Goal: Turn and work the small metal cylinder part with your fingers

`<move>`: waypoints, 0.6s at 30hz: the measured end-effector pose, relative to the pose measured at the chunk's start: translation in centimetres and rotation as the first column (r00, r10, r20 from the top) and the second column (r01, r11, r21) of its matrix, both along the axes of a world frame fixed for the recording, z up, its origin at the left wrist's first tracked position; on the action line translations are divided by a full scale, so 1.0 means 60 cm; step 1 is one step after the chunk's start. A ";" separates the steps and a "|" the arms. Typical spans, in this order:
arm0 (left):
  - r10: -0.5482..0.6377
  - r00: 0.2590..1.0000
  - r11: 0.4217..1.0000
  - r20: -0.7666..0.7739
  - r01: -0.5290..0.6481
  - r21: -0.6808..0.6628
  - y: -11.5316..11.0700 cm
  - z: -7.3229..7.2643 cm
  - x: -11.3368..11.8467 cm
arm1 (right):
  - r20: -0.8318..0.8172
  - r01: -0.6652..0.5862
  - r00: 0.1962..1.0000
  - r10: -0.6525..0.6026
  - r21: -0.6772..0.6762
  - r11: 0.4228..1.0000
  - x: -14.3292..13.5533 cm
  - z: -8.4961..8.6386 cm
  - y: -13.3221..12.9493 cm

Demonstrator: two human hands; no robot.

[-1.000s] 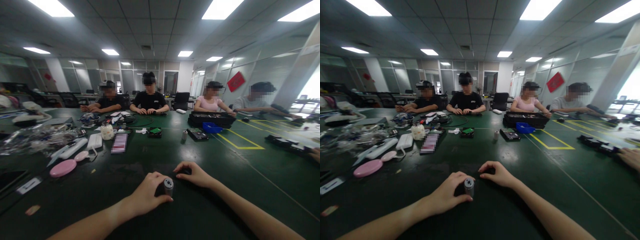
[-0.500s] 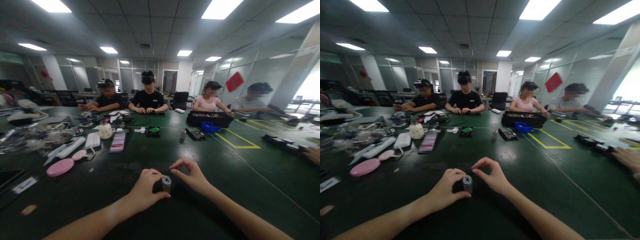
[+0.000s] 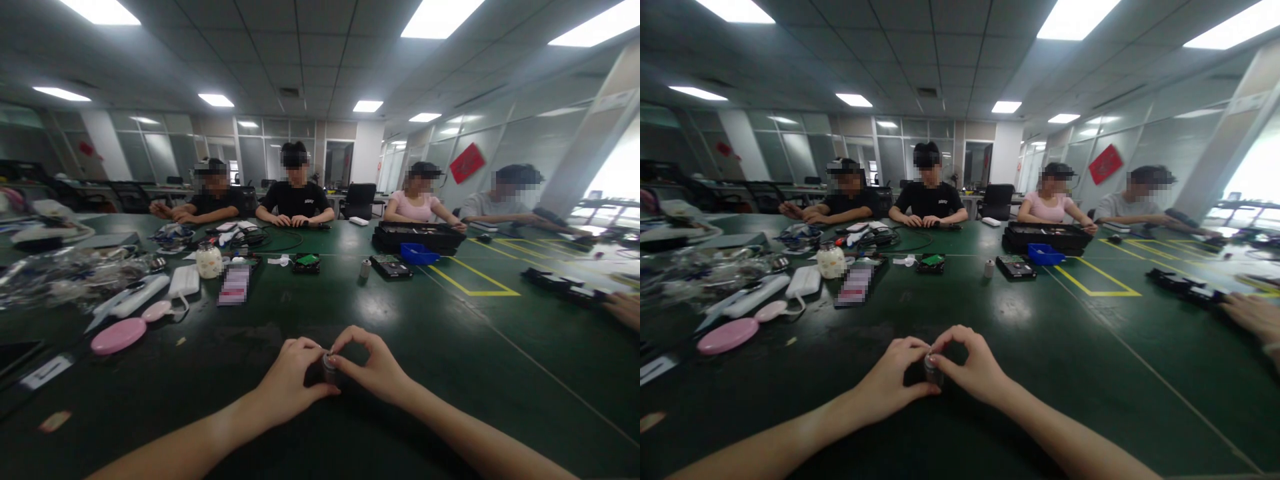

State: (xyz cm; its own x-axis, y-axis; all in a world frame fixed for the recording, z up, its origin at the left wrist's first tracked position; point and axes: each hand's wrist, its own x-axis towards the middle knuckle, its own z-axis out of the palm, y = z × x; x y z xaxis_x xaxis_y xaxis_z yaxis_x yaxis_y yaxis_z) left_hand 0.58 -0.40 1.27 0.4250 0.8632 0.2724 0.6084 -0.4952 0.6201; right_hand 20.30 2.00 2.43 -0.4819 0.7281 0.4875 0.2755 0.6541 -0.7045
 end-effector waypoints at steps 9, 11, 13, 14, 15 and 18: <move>0.042 0.997 0.998 0.057 -0.039 -0.055 -0.003 -0.002 0.006 | -0.049 -0.014 0.999 0.012 -0.040 0.999 -0.010 0.002 0.001; 0.039 0.998 0.999 0.041 -0.037 -0.036 0.008 -0.002 0.005 | -0.027 -0.049 0.998 0.048 -0.036 0.998 -0.009 0.005 0.015; 0.026 1.000 0.999 0.001 -0.026 0.021 0.026 0.003 0.001 | 0.002 -0.091 0.996 0.091 -0.033 0.995 -0.010 0.011 0.038; 0.016 1.000 0.998 -0.022 -0.015 0.056 0.038 0.006 -0.001 | 0.013 -0.104 0.994 0.104 -0.028 0.994 -0.012 0.015 0.053; 0.020 0.999 0.997 -0.045 -0.016 0.080 0.052 0.010 -0.004 | 0.022 -0.113 0.993 0.113 -0.019 0.993 -0.015 0.019 0.071; 0.030 0.997 0.990 -0.077 -0.019 0.138 0.101 0.018 -0.013 | 0.027 -0.119 0.992 0.119 -0.031 0.992 -0.027 0.024 0.132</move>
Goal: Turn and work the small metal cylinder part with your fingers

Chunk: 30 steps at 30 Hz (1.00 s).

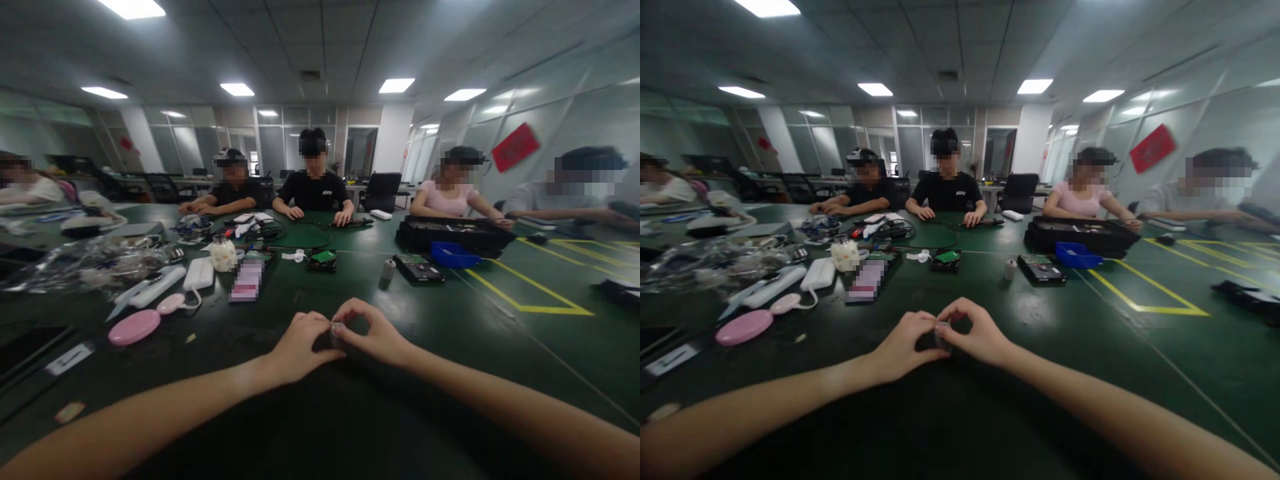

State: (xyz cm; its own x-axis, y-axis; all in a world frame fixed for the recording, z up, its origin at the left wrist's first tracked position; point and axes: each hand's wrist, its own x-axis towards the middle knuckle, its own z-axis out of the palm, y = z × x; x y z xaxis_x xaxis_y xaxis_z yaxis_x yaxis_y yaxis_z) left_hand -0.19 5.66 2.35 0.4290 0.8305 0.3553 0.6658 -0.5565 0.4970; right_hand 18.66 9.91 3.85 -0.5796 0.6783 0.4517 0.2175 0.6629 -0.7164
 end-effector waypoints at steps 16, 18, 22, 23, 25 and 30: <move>0.043 0.999 0.994 0.029 -0.040 -0.098 0.199 -0.022 -0.021 | -0.079 -0.026 0.997 0.021 -0.061 0.998 -0.036 -0.047 0.201; 0.030 0.999 0.992 0.044 -0.025 -0.126 0.212 -0.023 -0.021 | -0.085 -0.004 0.996 0.000 -0.044 0.999 -0.037 -0.050 0.207; 0.003 0.998 0.985 0.057 0.007 -0.172 0.219 -0.026 -0.019 | -0.075 0.013 0.997 -0.015 -0.026 1.000 -0.035 -0.051 0.207; 0.008 0.998 0.983 0.064 0.003 -0.182 0.219 -0.027 -0.019 | -0.074 0.015 0.997 -0.016 -0.015 1.000 -0.034 -0.051 0.207; 0.021 0.997 0.979 0.079 -0.004 -0.206 0.217 -0.028 -0.019 | -0.071 0.010 0.997 -0.010 -0.001 1.000 -0.034 -0.049 0.205; 0.038 0.994 0.966 0.100 -0.011 -0.259 0.217 -0.026 -0.017 | -0.061 0.008 0.998 -0.008 -0.008 1.000 -0.037 -0.046 0.205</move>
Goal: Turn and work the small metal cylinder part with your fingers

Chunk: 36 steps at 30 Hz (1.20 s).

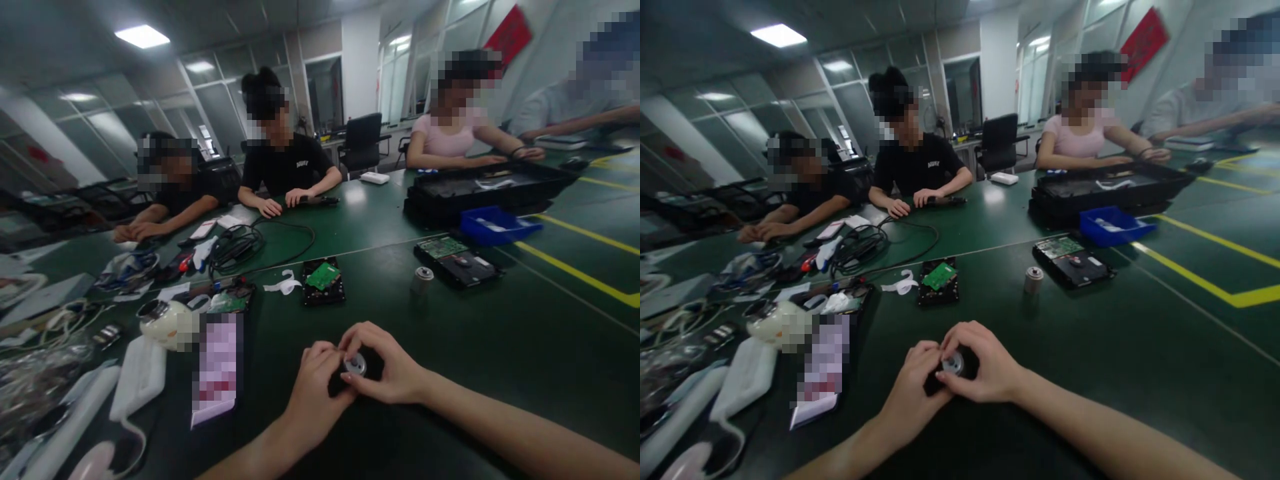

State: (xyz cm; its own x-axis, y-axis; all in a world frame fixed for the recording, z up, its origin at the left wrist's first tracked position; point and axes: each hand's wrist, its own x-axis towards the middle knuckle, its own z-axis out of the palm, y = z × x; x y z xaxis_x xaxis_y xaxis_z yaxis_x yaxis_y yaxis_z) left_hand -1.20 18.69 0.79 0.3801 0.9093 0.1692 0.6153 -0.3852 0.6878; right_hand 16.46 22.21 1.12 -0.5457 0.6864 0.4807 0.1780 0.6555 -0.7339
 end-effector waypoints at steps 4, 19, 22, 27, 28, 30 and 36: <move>-0.024 1.000 1.000 -0.003 0.024 0.020 0.003 -0.001 0.004 | -0.020 -0.002 1.000 0.001 -0.037 0.999 0.004 0.000 -0.001; -0.128 0.983 0.983 -0.130 0.144 0.116 0.021 -0.022 0.003 | -0.139 -0.142 0.984 0.109 -0.250 0.958 0.018 -0.003 0.009; -0.136 0.982 0.982 -0.134 0.152 0.116 0.024 -0.026 0.001 | -0.151 -0.133 0.984 0.097 -0.256 0.957 0.017 -0.004 0.009; -0.125 0.987 0.978 -0.096 0.139 0.154 0.025 -0.027 0.002 | -0.142 -0.135 0.985 0.096 -0.295 0.946 0.017 -0.004 0.009; -0.121 0.990 0.977 -0.077 0.132 0.166 0.024 -0.028 0.003 | -0.141 -0.131 0.986 0.091 -0.307 0.943 0.017 -0.003 0.008; -0.115 0.992 0.977 -0.043 0.121 0.177 0.023 -0.029 0.003 | -0.145 -0.123 0.986 0.078 -0.330 0.936 0.016 -0.001 0.005; -0.102 0.994 0.971 -0.025 0.105 0.213 0.025 -0.033 0.004 | -0.162 -0.134 0.984 0.080 -0.359 0.924 0.012 0.001 0.004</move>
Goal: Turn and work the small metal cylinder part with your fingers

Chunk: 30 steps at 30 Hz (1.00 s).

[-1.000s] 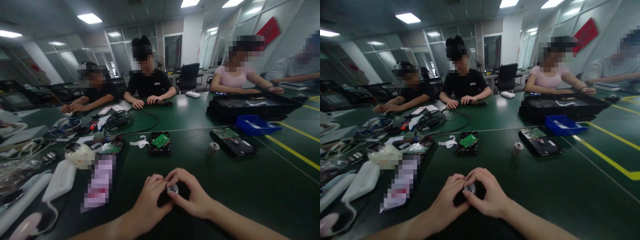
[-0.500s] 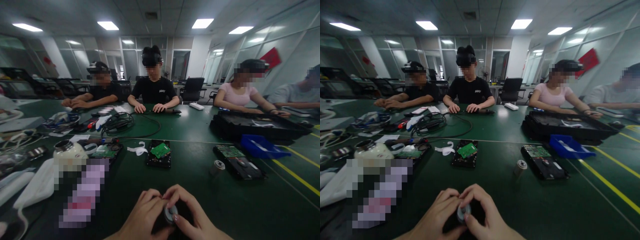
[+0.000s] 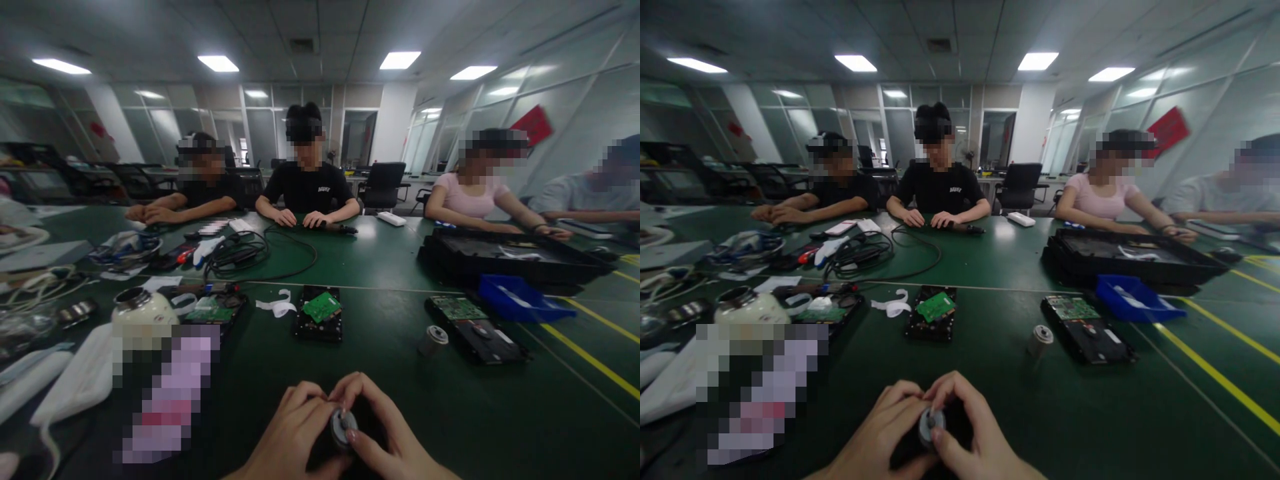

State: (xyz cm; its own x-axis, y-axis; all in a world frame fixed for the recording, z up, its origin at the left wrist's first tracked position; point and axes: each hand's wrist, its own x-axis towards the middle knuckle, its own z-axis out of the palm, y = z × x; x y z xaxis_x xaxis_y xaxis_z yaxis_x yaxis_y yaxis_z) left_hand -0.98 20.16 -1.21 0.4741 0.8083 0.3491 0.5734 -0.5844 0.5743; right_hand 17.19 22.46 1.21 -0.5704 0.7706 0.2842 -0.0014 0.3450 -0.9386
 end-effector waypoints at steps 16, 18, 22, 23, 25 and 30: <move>-0.025 1.000 1.000 -0.012 0.025 -0.006 0.000 0.007 -0.003 | 0.053 0.043 0.998 -0.043 0.009 0.999 0.002 0.003 -0.004; -0.022 1.000 1.000 0.002 0.022 0.017 0.001 0.002 -0.006 | 0.065 0.047 0.997 -0.048 0.021 0.999 0.002 0.003 -0.004; -0.023 1.000 1.000 0.007 0.023 0.021 0.002 -0.010 -0.009 | 0.070 0.047 0.996 -0.051 0.049 0.998 -0.001 0.003 -0.003; -0.023 1.000 0.999 0.009 0.022 0.031 0.003 -0.014 -0.010 | 0.068 0.046 0.996 -0.049 0.048 0.998 -0.001 0.003 -0.002; -0.017 1.000 0.997 0.019 0.016 0.076 0.005 -0.024 -0.010 | 0.065 0.045 0.997 -0.047 0.032 0.998 -0.001 0.004 -0.003; 0.044 0.996 0.962 0.071 -0.061 0.267 0.011 -0.050 -0.008 | 0.051 0.046 0.998 -0.048 0.032 0.998 0.005 0.002 -0.006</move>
State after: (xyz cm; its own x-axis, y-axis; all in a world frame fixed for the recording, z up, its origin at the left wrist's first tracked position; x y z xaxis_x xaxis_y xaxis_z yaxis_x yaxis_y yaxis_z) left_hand -1.44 20.83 -4.19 0.4029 0.7036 0.5854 0.5745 -0.6923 0.4367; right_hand 17.49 22.10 1.30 -0.5483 0.7882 0.2797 0.0633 0.3726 -0.9258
